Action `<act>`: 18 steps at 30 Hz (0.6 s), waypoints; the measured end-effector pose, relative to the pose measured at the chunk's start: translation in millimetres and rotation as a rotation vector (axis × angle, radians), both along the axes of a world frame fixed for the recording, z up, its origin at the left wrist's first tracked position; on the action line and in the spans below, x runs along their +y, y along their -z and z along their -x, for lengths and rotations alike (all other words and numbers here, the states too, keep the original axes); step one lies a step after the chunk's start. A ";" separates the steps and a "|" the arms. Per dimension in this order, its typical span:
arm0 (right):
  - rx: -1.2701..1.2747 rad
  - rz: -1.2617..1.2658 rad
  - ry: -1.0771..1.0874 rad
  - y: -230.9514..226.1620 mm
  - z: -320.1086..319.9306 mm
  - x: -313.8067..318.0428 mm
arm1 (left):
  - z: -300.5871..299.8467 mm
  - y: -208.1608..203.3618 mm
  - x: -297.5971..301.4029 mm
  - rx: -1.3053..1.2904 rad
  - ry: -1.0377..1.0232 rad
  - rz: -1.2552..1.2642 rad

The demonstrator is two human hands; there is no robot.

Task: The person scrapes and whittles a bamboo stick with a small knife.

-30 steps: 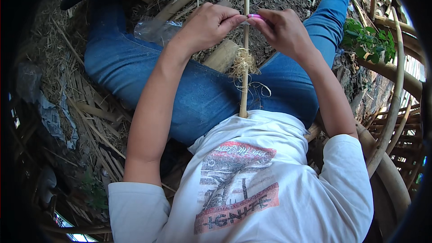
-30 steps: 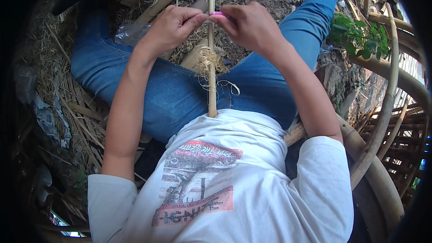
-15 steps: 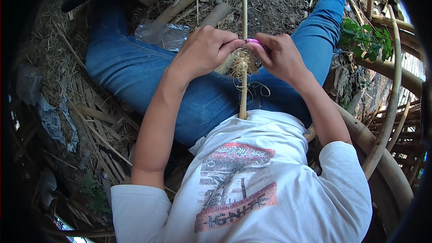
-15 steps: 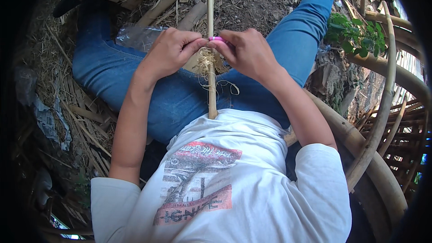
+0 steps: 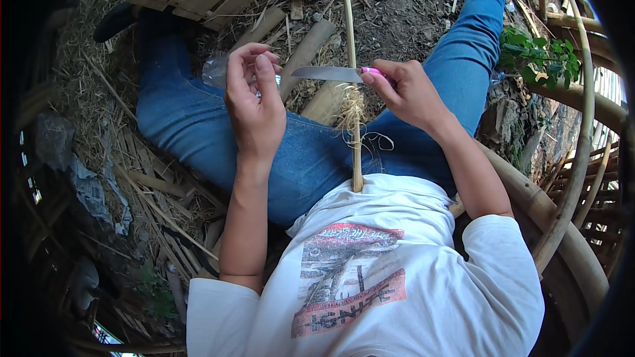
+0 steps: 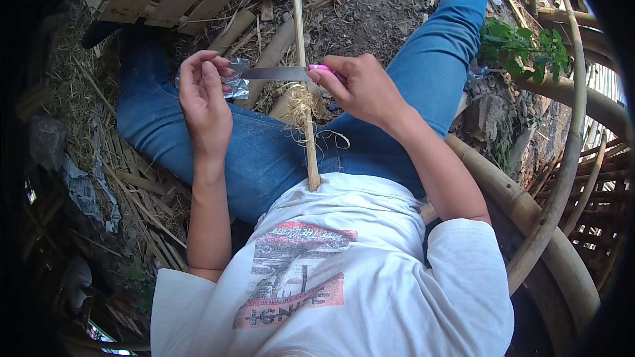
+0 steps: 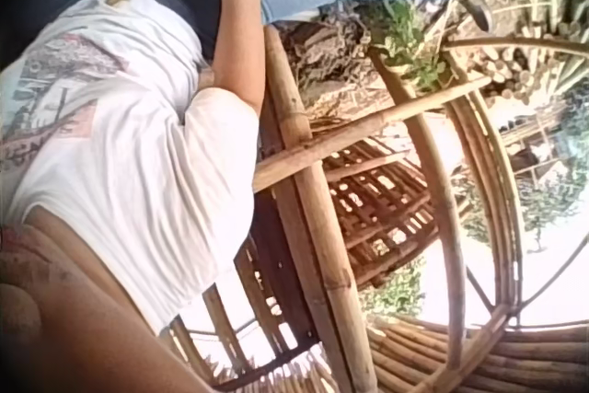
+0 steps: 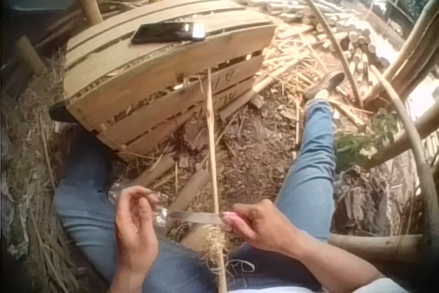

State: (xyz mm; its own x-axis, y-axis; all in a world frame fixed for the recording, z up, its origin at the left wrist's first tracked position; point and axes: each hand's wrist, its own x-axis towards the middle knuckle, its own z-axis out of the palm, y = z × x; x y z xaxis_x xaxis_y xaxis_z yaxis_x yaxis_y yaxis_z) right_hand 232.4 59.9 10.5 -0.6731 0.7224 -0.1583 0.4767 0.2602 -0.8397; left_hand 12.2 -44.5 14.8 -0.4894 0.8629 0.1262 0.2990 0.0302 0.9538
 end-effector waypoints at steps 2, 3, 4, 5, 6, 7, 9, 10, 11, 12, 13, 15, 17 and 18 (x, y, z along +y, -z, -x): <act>0.010 0.004 -0.010 0.5 1.3 2.9 | -6.5 10.2 -18.7 -0.204 -0.068 0.006; 0.009 0.012 -0.009 -0.6 2.5 6.6 | -11.1 14.8 -25.9 -0.222 -0.069 0.016; 0.004 0.018 -0.009 -1.6 3.0 10.9 | -14.2 14.4 -27.1 -0.244 -0.072 0.026; 0.005 0.016 -0.007 -3.4 4.8 16.0 | -12.5 13.2 -24.0 -0.243 -0.069 0.025; -0.006 -0.040 -0.026 -5.6 7.3 22.5 | -8.5 11.0 -17.5 -0.032 -0.108 0.010; -0.019 -0.098 -0.048 -4.6 8.4 29.9 | -5.5 7.3 -8.1 0.178 -0.148 -0.005; -0.033 -0.143 -0.049 -1.8 11.0 48.4 | 8.1 -4.6 26.7 0.442 -0.054 -0.102; -0.045 -0.233 -0.068 -7.6 16.3 56.9 | 17.1 -10.9 44.4 0.715 0.036 -0.186; -0.051 -0.325 -0.088 -9.6 23.3 64.9 | 24.3 -14.4 60.3 0.726 0.023 -0.184; -0.023 -0.387 -0.114 -5.4 26.2 76.4 | 28.3 -14.6 79.7 0.735 0.181 -0.159; -0.020 -0.391 -0.118 -5.0 31.3 85.9 | 33.4 -15.8 97.2 0.744 0.340 -0.131; -0.105 -0.480 -0.190 -11.3 41.9 104.2 | 46.9 -26.8 127.2 0.660 0.533 0.088; -0.138 -0.517 -0.200 -14.2 48.9 120.2 | 55.1 -20.4 151.0 0.555 0.735 0.298; -0.106 -0.572 -0.194 -13.1 52.7 127.6 | 58.4 -12.5 158.7 0.507 0.778 0.261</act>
State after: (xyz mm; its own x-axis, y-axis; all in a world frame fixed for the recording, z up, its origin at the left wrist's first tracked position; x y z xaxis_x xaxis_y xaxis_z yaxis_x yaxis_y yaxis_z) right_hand 179.7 187.5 23.6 -0.8028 0.5784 0.1449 0.4490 0.7462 -0.4915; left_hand -46.2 114.2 27.3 0.2908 0.9537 -0.0765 0.6996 -0.1574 0.6970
